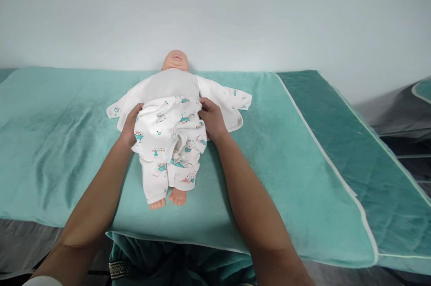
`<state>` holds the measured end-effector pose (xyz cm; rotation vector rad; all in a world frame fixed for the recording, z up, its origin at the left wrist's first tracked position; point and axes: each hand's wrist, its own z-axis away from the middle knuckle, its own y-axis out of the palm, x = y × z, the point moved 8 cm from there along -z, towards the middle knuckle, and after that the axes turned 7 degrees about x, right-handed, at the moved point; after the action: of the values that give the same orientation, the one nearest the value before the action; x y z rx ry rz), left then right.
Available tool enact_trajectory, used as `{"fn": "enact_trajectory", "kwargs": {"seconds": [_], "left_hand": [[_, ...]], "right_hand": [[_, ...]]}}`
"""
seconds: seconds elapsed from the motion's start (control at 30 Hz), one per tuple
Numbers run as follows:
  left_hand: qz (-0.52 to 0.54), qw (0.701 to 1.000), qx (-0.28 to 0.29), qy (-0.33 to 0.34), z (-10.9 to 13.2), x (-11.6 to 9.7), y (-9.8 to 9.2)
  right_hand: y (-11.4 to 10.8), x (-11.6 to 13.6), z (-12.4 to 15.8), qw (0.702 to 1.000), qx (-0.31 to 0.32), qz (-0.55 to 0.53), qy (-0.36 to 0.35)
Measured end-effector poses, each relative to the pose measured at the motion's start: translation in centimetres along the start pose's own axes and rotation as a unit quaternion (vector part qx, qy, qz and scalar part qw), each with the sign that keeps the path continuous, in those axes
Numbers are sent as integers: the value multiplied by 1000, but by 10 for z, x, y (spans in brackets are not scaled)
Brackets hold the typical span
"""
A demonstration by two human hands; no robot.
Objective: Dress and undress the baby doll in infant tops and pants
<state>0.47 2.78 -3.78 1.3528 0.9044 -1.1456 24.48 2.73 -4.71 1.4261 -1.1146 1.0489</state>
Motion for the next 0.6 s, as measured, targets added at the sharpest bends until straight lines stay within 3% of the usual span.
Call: {"fn": "enact_trajectory", "kwargs": {"seconds": [0.2, 0.6], "left_hand": [[-93, 993, 38, 54, 5, -9, 3], [-176, 982, 57, 49, 1, -4, 0]], "right_hand": [[-1, 0, 1, 1000, 4, -4, 3], [-5, 2, 0, 993, -14, 117, -27]]}}
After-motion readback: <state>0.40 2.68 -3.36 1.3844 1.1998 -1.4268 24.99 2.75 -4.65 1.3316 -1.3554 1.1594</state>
